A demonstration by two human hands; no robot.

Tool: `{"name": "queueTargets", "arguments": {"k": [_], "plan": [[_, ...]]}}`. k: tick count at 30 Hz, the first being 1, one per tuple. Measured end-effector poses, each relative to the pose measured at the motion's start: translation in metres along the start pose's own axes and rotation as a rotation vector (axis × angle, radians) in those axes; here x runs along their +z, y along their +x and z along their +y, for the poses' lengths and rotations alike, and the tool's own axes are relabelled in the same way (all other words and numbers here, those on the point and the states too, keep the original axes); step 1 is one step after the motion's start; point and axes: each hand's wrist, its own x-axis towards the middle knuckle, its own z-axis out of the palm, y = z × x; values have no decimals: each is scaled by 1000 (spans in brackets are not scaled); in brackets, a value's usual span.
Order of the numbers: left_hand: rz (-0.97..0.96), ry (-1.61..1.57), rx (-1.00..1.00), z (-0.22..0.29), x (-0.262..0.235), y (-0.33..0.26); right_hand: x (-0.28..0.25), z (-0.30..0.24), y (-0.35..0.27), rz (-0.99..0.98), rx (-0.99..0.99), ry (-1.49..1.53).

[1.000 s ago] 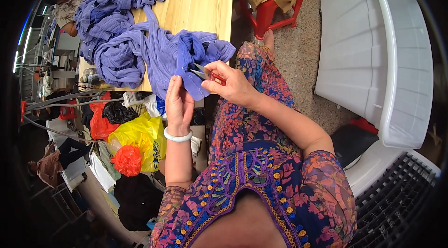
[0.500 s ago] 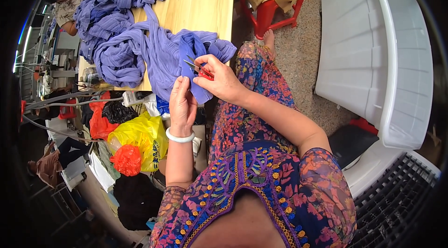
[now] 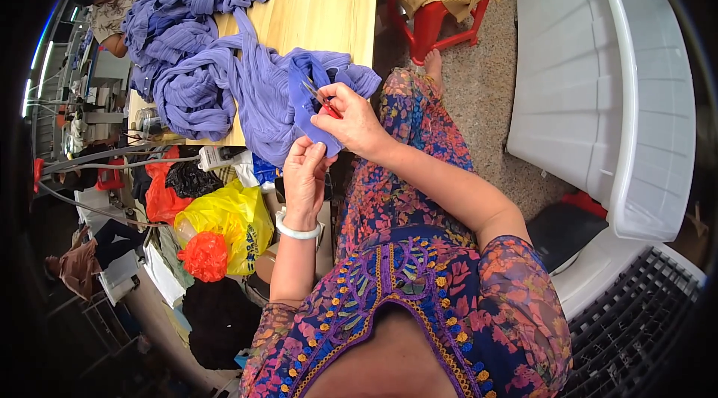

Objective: Trim excess threads from purple fabric items using thread snips on a workbench.

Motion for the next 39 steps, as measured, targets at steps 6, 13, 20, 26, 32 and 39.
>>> {"name": "queueTargets", "arguments": {"k": [6, 13, 20, 26, 32, 39], "plan": [[-22, -38, 50, 9, 2, 1, -7, -5, -8, 1, -106, -173], [-12, -38, 78, 17, 3, 0, -25, -13, -38, -74, -355, -726], [-22, -32, 93, 17, 1, 0, -28, -8, -41, -177, -330, -690], [4, -12, 111, 18, -2, 0, -31, -4, -41, -211, -348, -719], [1, -10, 123, 17, -3, 1, -29, -4, -40, -230, -320, -711], [-20, -24, 109, 16, -8, 0, -28, -3, -39, -230, -318, -703]]}}
